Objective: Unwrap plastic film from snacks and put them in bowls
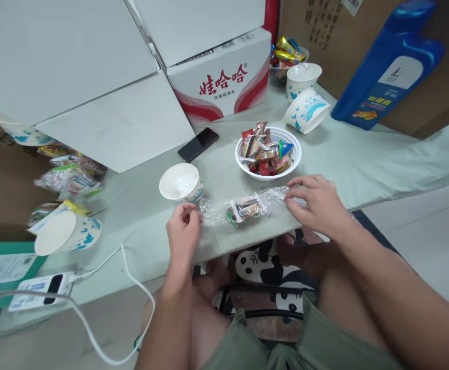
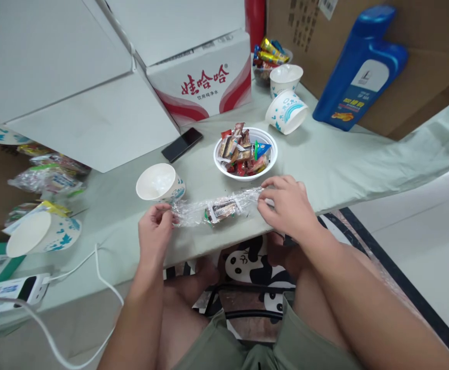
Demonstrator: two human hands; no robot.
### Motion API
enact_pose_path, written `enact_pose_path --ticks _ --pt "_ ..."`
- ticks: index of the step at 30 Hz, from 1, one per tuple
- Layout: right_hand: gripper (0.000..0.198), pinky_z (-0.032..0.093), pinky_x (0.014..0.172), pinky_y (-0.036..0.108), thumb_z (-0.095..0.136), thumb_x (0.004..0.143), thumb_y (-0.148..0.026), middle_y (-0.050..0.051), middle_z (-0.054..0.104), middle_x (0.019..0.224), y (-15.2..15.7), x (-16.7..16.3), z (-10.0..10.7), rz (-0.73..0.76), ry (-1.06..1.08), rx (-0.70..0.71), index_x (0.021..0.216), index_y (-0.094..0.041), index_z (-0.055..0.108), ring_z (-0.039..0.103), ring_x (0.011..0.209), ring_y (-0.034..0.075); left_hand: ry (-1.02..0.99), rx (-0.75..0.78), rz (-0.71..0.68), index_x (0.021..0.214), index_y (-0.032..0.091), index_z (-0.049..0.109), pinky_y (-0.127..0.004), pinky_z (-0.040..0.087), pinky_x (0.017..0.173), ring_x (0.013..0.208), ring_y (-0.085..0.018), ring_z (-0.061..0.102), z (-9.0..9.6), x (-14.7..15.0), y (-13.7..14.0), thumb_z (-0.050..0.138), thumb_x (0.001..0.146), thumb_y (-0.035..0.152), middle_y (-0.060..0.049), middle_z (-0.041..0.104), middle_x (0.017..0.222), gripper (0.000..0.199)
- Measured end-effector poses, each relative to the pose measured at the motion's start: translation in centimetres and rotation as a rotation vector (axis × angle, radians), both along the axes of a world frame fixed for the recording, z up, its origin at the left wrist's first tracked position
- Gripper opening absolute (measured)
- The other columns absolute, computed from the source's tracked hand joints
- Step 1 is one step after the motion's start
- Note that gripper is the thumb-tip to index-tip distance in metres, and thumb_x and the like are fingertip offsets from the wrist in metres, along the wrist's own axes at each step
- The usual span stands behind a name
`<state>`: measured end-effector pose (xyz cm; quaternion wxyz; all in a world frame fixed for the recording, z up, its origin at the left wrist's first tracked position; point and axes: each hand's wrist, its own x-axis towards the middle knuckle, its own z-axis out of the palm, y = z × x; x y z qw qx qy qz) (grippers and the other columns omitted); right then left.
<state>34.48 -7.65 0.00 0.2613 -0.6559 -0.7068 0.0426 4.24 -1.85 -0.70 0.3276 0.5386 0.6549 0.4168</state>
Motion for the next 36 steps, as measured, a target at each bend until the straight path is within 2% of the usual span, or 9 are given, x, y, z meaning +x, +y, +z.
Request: enact_pose_path --ticks 3,5,9,12,16,23,27,32,36 --pt "0.021 0.044 0.084 0.04 0.055 0.093 -0.031 0.01 0.072 0.098 0.1 -2.1 0.6 0.105 0.083 0.178 0.095 -0.021 0.073 0.062 0.093 0.025 0.082 0.178 -0.093 0.097 0.02 0.065 -0.031 0.054 0.075 0.088 -0.02 0.069 0.3 0.5 -0.4 0.064 0.079 0.036 -0.006 0.073 0.094 0.025" --pt "0.024 0.043 0.088 0.039 0.056 0.093 -0.027 0.01 0.072 0.107 0.3 -3.8 0.6 0.262 0.071 0.152 0.112 -0.02 0.07 0.062 0.099 0.025 0.143 0.219 -0.22 0.107 0.021 0.066 -0.033 0.054 0.082 0.105 -0.023 0.067 0.4 1.0 -0.5 0.07 0.077 0.039 -0.009 0.072 0.114 0.036" --pt "0.026 0.038 0.09 0.04 0.053 0.094 -0.019 0.01 0.072 0.099 1.0 -5.8 0.1 0.333 -0.076 0.012 0.116 -0.02 0.067 0.059 0.098 0.026 0.159 0.095 -0.352 0.088 0.019 0.07 -0.027 0.049 0.065 0.073 -0.017 0.065 0.4 1.9 -0.7 0.066 0.081 0.037 -0.004 0.073 0.084 0.019" --pt "0.021 0.036 0.089 0.039 0.049 0.097 -0.02 0.007 0.068 0.083 0.9 -5.4 0.1 0.343 -0.093 0.03 0.093 -0.022 0.069 0.055 0.087 0.023 0.056 0.01 -0.28 0.074 0.019 0.065 -0.024 0.042 0.054 0.053 -0.013 0.056 0.6 2.0 -0.7 0.062 0.085 0.037 0.0 0.063 0.059 0.022" --pt "0.019 0.039 0.083 0.037 0.049 0.095 -0.019 0.006 0.067 0.083 -0.1 -4.2 0.3 0.369 -0.009 0.1 0.088 -0.021 0.067 0.055 0.083 0.022 -0.086 -0.025 -0.131 0.071 0.019 0.06 -0.022 0.041 0.05 0.049 -0.011 0.056 0.9 1.4 -0.4 0.062 0.084 0.034 0.0 0.064 0.059 0.02" --pt "0.039 0.04 0.1 0.042 0.048 0.093 -0.012 0.011 0.065 0.136 1.0 -6.2 -0.8 0.426 0.032 0.027 0.127 -0.021 0.064 0.056 0.121 0.027 -0.212 -0.03 -0.098 0.072 0.022 0.053 -0.022 0.034 0.044 0.041 -0.01 0.044 0.6 1.3 -0.5 0.062 0.088 0.042 0.005 0.051 0.048 0.028" --pt "0.05 0.035 0.1 0.043 0.052 0.09 -0.011 0.008 0.071 0.117 2.2 -7.8 -0.6 0.434 -0.084 -0.095 0.136 -0.026 0.06 0.058 0.109 0.025 -0.27 0.029 -0.125 0.077 0.023 0.051 -0.022 0.03 0.043 0.038 -0.01 0.038 0.4 1.7 -1.0 0.061 0.09 0.048 0.009 0.04 0.043 0.03" --pt "0.026 0.032 0.086 0.038 0.05 0.093 -0.012 0.006 0.067 0.088 1.8 -6.6 -0.5 0.431 -0.092 -0.116 0.098 -0.023 0.073 0.057 0.086 0.02 -0.387 0.076 0.047 0.077 0.024 0.046 -0.02 0.021 0.039 0.037 -0.008 0.029 0.6 1.4 -0.7 0.061 0.089 0.046 0.01 0.035 0.042 0.029" --pt "0.022 0.03 0.078 0.035 0.047 0.095 -0.015 0.008 0.067 0.102 0.0 -4.9 0.0 0.44 -0.026 -0.064 0.092 -0.021 0.068 0.059 0.087 0.02 -0.457 0.039 0.172 0.077 0.024 0.044 -0.019 0.019 0.037 0.036 -0.007 0.028 1.1 1.1 -0.3 0.063 0.086 0.046 0.011 0.037 0.044 0.03"
